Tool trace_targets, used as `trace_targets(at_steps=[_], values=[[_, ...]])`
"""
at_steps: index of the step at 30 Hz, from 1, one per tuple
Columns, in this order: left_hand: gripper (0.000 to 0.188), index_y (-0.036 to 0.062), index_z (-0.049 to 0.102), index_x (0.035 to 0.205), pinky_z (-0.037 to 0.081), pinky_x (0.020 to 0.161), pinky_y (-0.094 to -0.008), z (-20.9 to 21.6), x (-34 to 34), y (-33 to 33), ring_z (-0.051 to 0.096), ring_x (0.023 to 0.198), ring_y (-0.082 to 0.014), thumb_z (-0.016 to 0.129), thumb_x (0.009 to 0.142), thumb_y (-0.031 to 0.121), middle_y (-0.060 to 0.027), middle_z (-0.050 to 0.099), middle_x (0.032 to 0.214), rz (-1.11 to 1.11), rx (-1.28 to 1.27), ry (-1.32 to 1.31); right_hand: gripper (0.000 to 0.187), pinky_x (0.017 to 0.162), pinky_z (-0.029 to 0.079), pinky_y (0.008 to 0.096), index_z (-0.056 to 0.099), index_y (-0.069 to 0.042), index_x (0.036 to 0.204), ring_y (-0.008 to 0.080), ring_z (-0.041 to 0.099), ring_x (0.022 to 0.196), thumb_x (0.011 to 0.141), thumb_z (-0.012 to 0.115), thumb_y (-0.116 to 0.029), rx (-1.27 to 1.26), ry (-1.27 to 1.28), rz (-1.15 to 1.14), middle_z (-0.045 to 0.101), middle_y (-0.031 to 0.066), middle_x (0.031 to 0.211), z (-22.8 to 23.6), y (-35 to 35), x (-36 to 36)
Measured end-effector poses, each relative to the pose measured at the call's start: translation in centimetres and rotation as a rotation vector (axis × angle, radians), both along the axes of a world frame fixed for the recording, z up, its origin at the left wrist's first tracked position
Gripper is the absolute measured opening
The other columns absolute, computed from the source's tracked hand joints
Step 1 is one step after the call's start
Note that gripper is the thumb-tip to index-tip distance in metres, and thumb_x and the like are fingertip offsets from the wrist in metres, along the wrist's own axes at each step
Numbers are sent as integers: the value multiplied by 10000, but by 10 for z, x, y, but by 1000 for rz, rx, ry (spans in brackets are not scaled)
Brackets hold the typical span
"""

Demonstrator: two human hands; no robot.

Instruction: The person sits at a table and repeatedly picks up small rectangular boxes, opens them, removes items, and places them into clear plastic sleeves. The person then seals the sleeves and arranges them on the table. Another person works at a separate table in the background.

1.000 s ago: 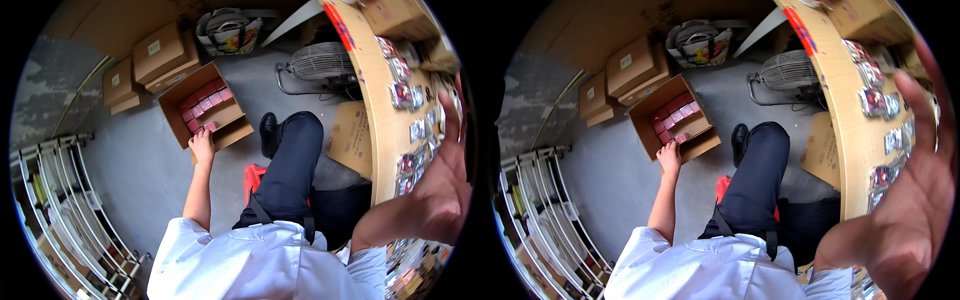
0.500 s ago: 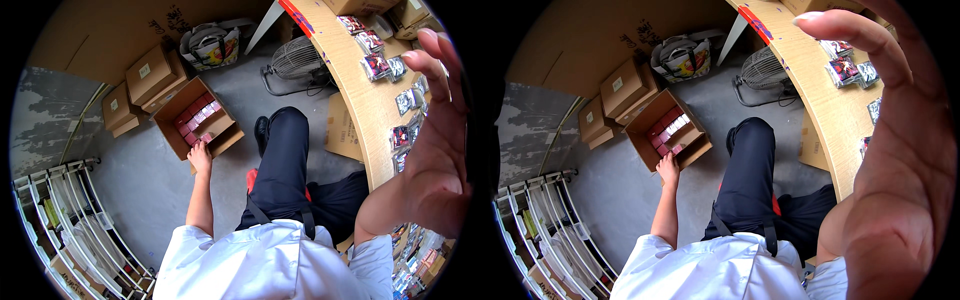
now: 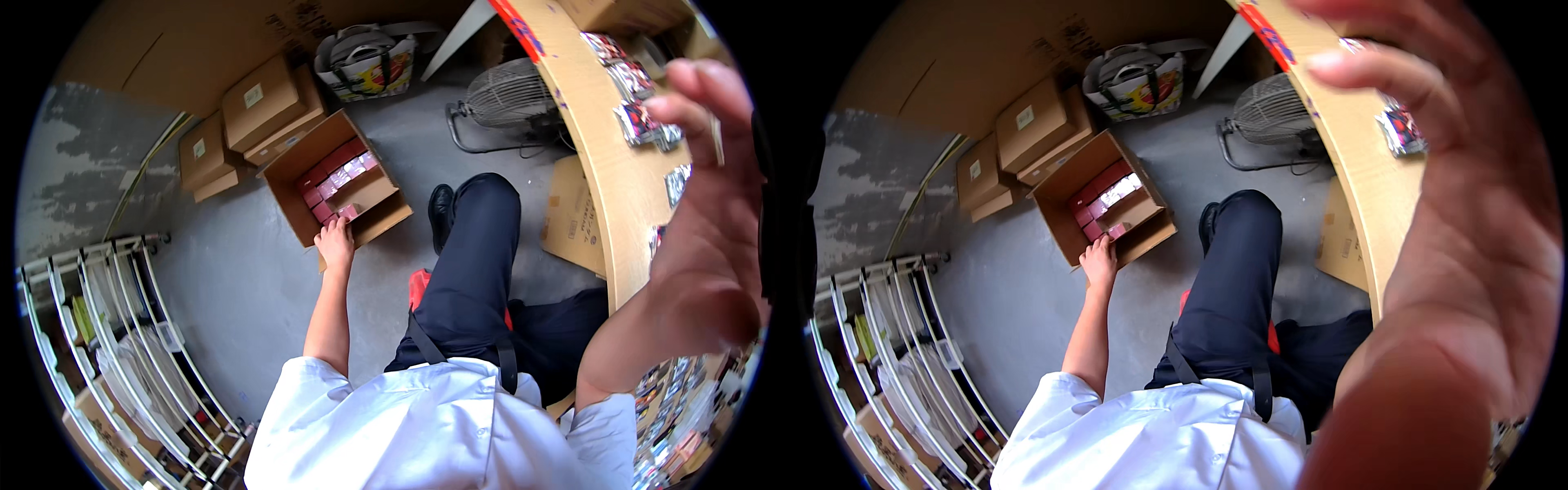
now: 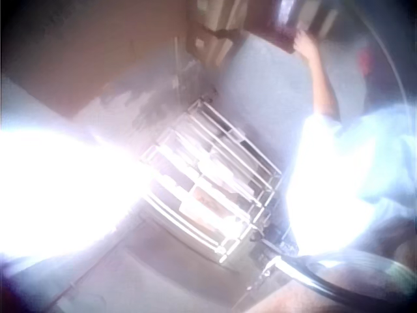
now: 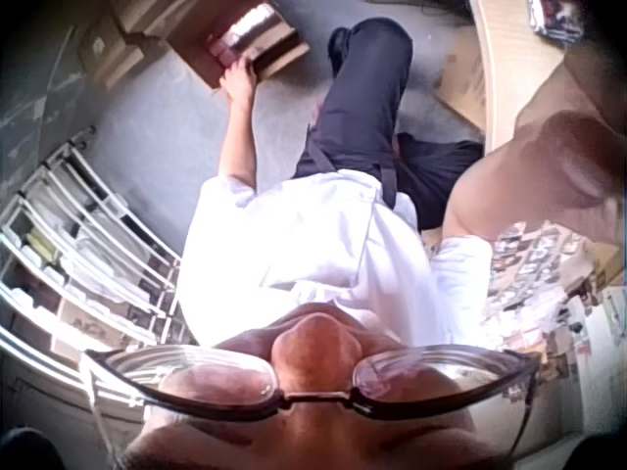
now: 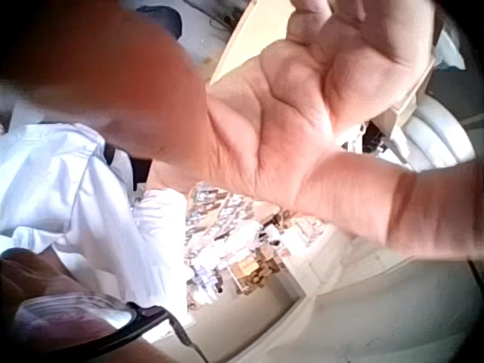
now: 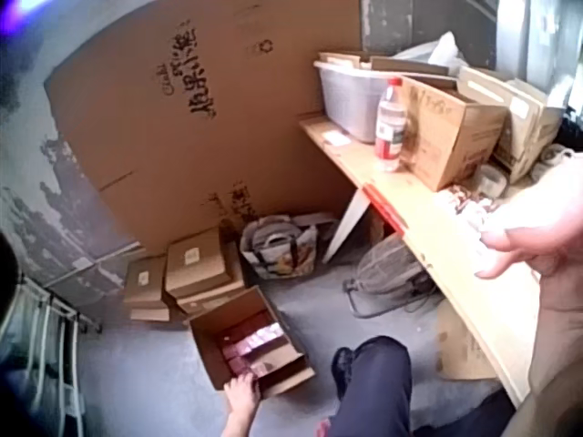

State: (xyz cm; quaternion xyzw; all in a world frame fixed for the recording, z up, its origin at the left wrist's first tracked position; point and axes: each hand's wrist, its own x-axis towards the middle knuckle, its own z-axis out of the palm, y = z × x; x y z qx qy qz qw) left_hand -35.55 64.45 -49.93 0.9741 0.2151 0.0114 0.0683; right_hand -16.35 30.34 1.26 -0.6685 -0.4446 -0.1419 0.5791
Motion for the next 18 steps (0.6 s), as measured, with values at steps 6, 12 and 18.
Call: trace_targets(at_steps=[6,12,18], values=[[141,177,741,1041,494,815,-460,26,16,28,718,909,-271,620,1022,247,-30,764,944,-48,-20,10,538,971,557,399,587,-2,1428,296,677,1199,947,788,-136,-256,395,-134,643,197,1364,-107,25,-22],[75,162,711,976,547,721,-477,25,23,54,727,857,-292,647,949,133,-52,747,884,-39,-10,5,427,1039,530,412,637,-11,1361,359,647,1246,954,748,-80,-674,638,21,635,185,1341,-200,35,-75],[70,169,712,1024,566,654,-481,58,-1,77,734,808,-369,644,1010,182,-110,764,908,397,-34,-147,379,996,550,449,647,-3,1336,398,678,1153,983,726,-117,-716,769,120,659,202,1276,-227,47,-105]])
